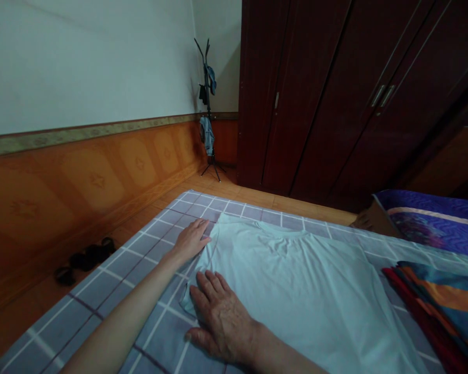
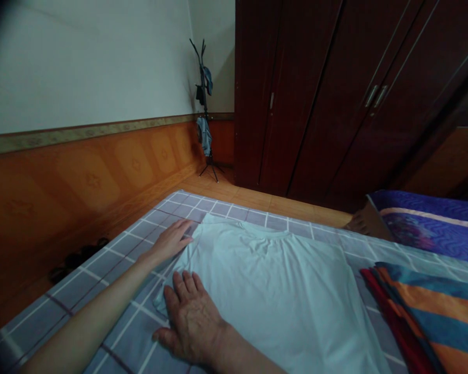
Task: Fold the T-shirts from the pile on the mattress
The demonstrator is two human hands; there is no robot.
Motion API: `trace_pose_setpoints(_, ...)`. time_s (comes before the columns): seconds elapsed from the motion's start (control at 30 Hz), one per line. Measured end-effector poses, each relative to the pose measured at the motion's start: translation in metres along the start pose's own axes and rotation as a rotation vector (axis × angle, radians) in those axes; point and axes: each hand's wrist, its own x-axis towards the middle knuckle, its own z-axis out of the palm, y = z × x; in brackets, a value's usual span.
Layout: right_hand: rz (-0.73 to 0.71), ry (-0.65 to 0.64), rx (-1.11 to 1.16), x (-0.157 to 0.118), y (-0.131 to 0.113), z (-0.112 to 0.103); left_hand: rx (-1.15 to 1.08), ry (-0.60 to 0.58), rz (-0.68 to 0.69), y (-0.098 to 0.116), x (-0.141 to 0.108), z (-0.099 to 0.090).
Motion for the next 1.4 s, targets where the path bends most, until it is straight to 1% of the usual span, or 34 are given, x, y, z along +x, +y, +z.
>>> trace_pose_setpoints(0.07,-0.002,0.003,-0.010,0.000,0.000,0.001,-0.057,0.120,-0.073,-0.008,-0.014,0.007)
trace_pose_setpoints(0.1,-0.003,0.003,-0.017,0.000,0.000,0.001,-0.107,0.147,-0.085,-0.011,-0.020,0.011)
trace_pose_setpoints(0.17,0.004,0.016,-0.035,0.001,0.001,-0.001,-0.199,0.127,-0.067,-0.015,-0.027,0.017)
trace_pose_setpoints(0.23,0.048,0.061,-0.071,0.003,0.005,-0.006,-0.225,0.056,0.003,-0.017,-0.029,0.020)
trace_pose_setpoints(0.3,0.160,0.115,-0.132,0.006,0.014,-0.012,-0.210,-0.006,0.086,-0.019,-0.028,0.021)
trace_pose_setpoints(0.37,0.341,0.143,-0.208,0.009,0.028,-0.018,-0.200,-0.044,0.127,-0.021,-0.025,0.020)
trace_pose_setpoints(0.43,0.530,0.140,-0.289,0.010,0.043,-0.021,-0.213,-0.071,0.124,-0.021,-0.022,0.017)
trace_pose_setpoints(0.47,0.598,0.140,-0.326,0.010,0.049,-0.021,-0.225,-0.077,0.118,-0.021,-0.022,0.015)
trace_pose_setpoints(0.5,0.629,0.141,-0.354,0.010,0.055,-0.021,-0.241,-0.077,0.115,-0.020,-0.022,0.014)
trace_pose_setpoints(0.57,0.593,0.143,-0.374,0.010,0.063,-0.017,-0.273,-0.078,0.125,-0.015,-0.024,0.012)
trace_pose_setpoints(0.63,0.530,0.150,-0.367,0.009,0.066,-0.012,-0.274,-0.122,0.153,-0.008,-0.027,0.011)
trace_pose_setpoints(0.7,0.547,0.183,-0.381,0.008,0.067,-0.009,-0.237,-0.205,0.180,-0.001,-0.029,0.009)
trace_pose_setpoints(0.77,0.546,0.206,-0.404,0.008,0.066,-0.007,-0.200,-0.242,0.184,0.004,-0.030,0.008)
trace_pose_setpoints(0.87,0.413,0.150,-0.384,0.008,0.065,-0.008,-0.178,-0.239,0.186,0.008,-0.031,0.005)
trace_pose_setpoints(0.9,0.402,0.134,-0.379,0.009,0.065,-0.008,-0.165,-0.256,0.187,0.008,-0.031,0.005)
trace_pose_setpoints(1.03,0.554,0.167,-0.424,0.010,0.067,-0.008,-0.121,-0.344,0.178,0.010,-0.031,0.004)
trace_pose_setpoints(1.07,0.550,0.169,-0.434,0.009,0.067,-0.008,-0.124,-0.349,0.175,0.010,-0.031,0.004)
trace_pose_setpoints(1.13,0.491,0.147,-0.434,0.008,0.066,-0.009,-0.147,-0.354,0.169,0.010,-0.030,0.001)
trace_pose_setpoints(1.2,0.442,0.118,-0.422,0.008,0.065,-0.009,-0.175,-0.349,0.150,0.008,-0.030,-0.006)
trace_pose_setpoints(1.3,0.449,0.117,-0.416,0.007,0.065,-0.009,-0.193,-0.291,0.121,0.006,-0.034,-0.025)
trace_pose_setpoints(1.37,0.450,0.121,-0.423,0.008,0.065,-0.009,-0.198,-0.259,0.057,0.008,-0.045,-0.039)
trace_pose_setpoints(1.4,0.451,0.122,-0.428,0.008,0.065,-0.008,-0.207,-0.265,0.003,0.011,-0.054,-0.045)
